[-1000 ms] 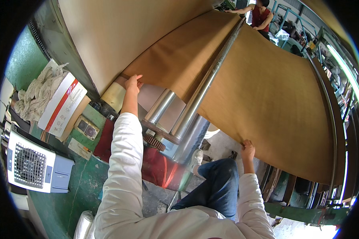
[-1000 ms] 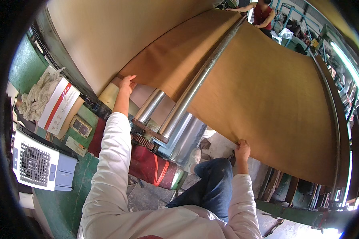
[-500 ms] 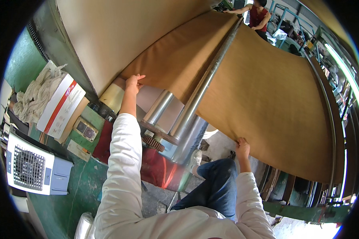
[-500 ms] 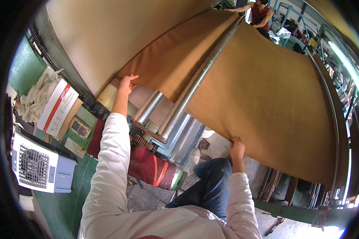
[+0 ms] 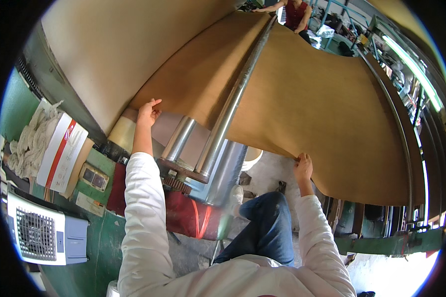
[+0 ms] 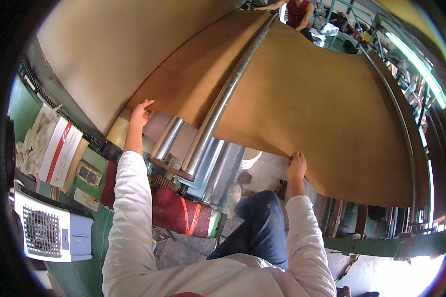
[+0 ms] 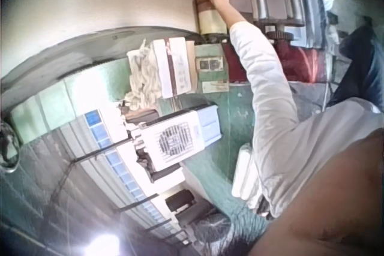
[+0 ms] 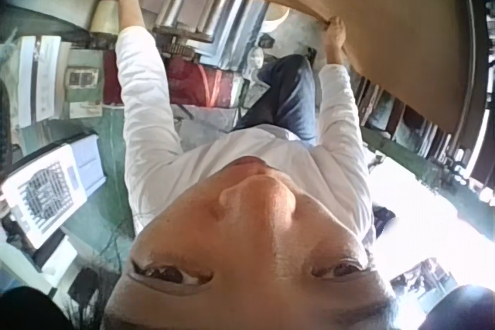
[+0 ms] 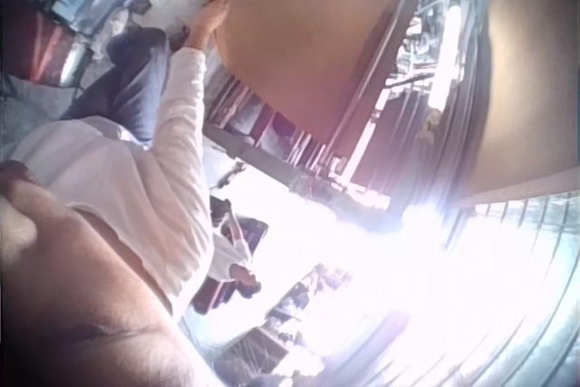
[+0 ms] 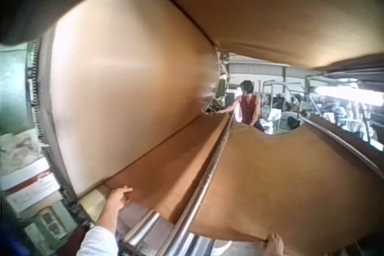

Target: The person feeds a large sheet of brown fabric into a roller machine, smoothing and aligning it with both hands. They continue to guide the fabric through the rollers while coworkers assist nearby. The fabric is then folded and handled by hand after passing through the machine.

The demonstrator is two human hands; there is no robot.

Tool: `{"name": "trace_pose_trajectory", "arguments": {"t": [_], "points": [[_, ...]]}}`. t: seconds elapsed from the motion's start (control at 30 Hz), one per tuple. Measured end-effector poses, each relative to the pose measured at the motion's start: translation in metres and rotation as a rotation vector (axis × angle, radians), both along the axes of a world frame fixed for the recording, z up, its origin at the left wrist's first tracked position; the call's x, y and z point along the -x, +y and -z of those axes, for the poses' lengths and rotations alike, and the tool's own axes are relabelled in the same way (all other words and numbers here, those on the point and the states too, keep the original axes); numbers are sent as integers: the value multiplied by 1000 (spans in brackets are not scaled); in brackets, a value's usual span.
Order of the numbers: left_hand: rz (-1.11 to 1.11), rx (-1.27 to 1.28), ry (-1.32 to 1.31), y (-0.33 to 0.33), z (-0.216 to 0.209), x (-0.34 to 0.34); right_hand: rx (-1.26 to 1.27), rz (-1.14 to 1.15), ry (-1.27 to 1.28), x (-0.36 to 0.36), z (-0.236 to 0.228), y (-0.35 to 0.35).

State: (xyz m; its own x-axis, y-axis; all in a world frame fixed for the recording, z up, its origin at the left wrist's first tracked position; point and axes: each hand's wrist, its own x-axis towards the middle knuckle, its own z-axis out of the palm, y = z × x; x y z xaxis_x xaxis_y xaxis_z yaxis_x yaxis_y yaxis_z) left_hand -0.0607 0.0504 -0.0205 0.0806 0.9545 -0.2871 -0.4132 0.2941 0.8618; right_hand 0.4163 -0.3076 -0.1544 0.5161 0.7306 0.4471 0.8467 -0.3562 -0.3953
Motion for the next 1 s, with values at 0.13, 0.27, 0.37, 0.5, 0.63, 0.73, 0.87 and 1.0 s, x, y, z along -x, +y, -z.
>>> {"name": "trace_pose_trajectory", "arguments": {"t": [0.13,0.27,0.37,0.5,0.63,0.73,0.87,1.0], "points": [[223,-6,141,-13,-18,-12,17,14,69,-21,4,-8],[13,8,179,-2,-7,-14,50,90,75,-20,8,-3],[-2,-31,176,13,7,9,108,34,66,-13,-8,4],[-70,-50,107,3,4,-4,135,-110,7,-2,-61,-5],[148,-66,107,-2,-7,-17,79,-86,-242,-42,-36,-21],[137,-62,118,8,5,-1,167,131,-253,-78,-15,-37],[76,-56,130,-2,-4,-9,41,237,-144,-95,-22,-63],[117,-56,86,3,-5,-11,-69,143,43,-98,-25,-41]]}}
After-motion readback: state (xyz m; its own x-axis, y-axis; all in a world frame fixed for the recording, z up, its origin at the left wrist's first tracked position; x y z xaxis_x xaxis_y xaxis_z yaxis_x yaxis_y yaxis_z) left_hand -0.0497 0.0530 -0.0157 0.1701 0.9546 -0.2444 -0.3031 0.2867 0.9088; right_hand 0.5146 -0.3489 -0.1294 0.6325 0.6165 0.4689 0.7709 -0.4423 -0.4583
